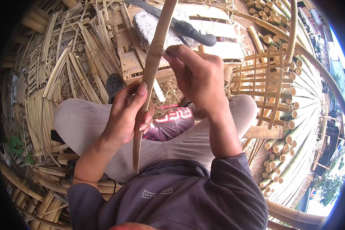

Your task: The person uses a large blade to shave and thin bamboo strips, then places a thinned strip onto a wooden frame and secures it using a hammer and a small nail.

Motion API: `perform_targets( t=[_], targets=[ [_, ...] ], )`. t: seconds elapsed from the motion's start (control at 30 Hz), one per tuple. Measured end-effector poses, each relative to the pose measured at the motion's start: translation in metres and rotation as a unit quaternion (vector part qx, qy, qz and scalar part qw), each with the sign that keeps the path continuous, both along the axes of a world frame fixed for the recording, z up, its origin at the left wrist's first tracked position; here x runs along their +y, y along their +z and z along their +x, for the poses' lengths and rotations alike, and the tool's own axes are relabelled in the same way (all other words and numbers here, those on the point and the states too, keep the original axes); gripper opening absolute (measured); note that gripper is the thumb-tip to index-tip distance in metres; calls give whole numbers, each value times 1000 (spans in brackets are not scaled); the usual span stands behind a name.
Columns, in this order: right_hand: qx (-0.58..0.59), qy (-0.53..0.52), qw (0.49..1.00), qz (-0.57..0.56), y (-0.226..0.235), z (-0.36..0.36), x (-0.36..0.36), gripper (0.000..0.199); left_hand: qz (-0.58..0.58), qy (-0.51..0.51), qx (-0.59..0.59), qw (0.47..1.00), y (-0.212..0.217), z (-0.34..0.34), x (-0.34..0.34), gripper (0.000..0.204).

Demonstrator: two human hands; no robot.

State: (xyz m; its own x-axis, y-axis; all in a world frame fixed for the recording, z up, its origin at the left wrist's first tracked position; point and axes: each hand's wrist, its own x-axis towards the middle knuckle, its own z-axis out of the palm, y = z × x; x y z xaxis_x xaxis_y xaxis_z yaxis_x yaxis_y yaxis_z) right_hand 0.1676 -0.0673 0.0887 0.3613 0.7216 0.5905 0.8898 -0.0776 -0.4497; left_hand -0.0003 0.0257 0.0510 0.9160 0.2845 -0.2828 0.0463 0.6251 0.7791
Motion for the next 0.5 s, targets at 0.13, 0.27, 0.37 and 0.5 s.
perform_targets(
  t=[0.13, 0.27, 0.37, 0.5],
  targets=[
    [-37, 20, 999, 10, 9, 8, -4, 6, -14, -4, -12, 1000, 6, -1, -6, 29],
    [15, 22, 998, 65, 5, 5, -8, 2, -58, -12, -16, 998, 9, -2, -8, 32],
    [73, 16, 993, 91, 6, 2, -10, 4, -99, -31, -33, 994, 10, -4, -8, 31],
    [49, 34, 987, 148, 0, 8, -5, 13, -117, -42, -44, 991, 10, -2, -7, 31]
  ],
)
